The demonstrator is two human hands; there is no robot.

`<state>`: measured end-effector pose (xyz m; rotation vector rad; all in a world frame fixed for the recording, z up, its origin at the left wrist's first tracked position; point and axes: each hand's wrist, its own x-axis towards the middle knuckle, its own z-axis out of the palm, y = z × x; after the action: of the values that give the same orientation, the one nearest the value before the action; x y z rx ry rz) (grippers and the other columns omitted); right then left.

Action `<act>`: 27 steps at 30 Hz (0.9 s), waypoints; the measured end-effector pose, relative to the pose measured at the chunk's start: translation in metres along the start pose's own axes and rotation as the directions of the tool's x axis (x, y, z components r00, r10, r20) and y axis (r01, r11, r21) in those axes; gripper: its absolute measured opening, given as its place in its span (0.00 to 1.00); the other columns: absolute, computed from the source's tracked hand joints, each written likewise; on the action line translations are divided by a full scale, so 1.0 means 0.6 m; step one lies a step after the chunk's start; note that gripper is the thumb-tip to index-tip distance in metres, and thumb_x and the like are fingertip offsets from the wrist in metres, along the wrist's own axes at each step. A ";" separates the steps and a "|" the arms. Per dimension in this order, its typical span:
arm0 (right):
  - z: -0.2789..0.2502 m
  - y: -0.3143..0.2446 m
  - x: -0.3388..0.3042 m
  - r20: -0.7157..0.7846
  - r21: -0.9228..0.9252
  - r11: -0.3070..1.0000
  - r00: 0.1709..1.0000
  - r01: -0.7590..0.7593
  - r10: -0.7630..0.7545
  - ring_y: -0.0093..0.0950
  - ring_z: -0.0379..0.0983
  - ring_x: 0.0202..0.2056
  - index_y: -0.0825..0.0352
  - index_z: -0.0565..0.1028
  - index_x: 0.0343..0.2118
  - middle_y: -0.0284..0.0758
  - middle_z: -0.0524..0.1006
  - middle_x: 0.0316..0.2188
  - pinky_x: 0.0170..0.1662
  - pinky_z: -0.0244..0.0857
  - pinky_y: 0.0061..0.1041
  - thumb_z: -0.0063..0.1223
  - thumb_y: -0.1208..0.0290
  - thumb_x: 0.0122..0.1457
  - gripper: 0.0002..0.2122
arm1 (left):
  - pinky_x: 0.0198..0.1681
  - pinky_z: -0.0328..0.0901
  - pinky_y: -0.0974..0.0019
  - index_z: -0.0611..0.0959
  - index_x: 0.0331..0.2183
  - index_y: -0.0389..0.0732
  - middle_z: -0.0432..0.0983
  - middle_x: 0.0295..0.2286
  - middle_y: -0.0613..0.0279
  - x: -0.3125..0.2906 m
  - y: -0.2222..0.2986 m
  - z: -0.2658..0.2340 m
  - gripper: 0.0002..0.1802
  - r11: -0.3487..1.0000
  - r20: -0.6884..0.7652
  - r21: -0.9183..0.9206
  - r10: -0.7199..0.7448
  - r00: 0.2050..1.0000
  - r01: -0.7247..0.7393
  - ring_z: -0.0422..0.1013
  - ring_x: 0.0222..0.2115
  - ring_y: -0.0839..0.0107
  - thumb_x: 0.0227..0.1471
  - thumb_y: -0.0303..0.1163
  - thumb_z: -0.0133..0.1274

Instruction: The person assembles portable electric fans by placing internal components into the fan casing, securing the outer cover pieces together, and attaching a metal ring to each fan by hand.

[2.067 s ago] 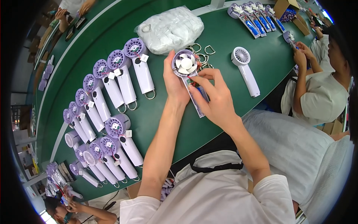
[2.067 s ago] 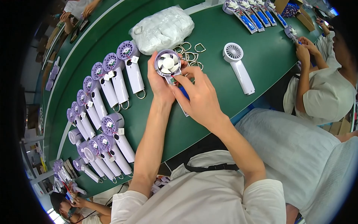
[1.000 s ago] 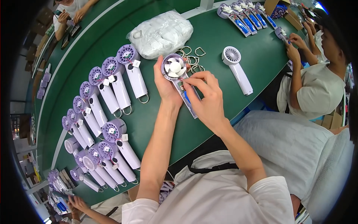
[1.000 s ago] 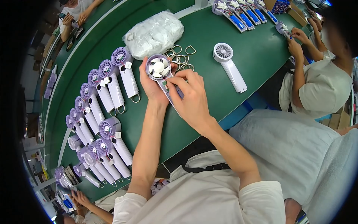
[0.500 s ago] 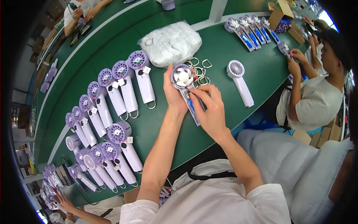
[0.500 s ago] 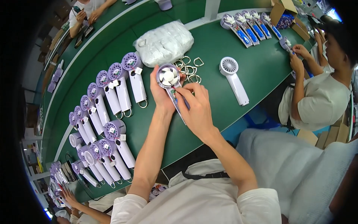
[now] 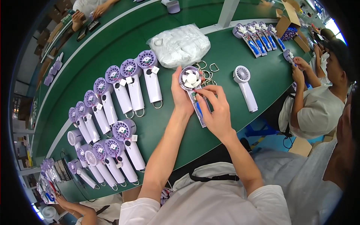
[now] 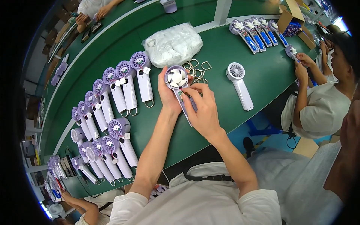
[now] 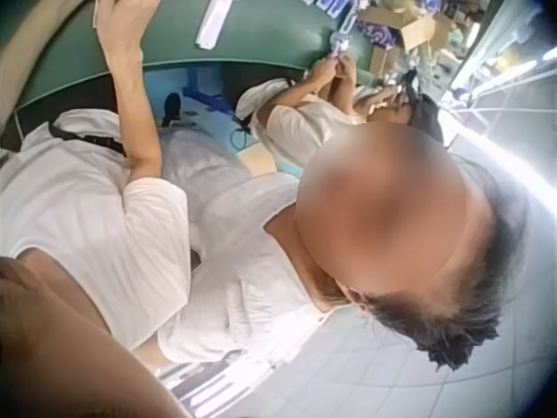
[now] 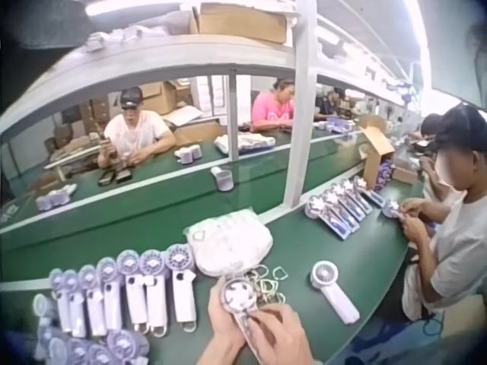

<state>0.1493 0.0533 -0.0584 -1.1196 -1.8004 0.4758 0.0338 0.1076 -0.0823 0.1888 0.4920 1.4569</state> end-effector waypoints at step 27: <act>-0.164 0.079 0.133 0.247 -0.419 0.884 0.911 -0.207 0.330 0.34 0.73 0.36 0.66 0.70 0.51 0.40 0.71 0.39 0.41 0.68 0.30 0.63 0.65 0.49 0.26 | 0.34 0.72 0.63 0.79 0.32 0.37 0.78 0.27 0.55 0.002 -0.009 0.002 0.24 0.994 -0.030 -0.092 -0.058 0.998 0.055 0.75 0.27 0.64 0.58 0.50 0.43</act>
<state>0.2452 0.1316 -0.0032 -1.6651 -2.0790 0.4976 0.0394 0.1083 -0.0841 0.0776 0.4528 1.4255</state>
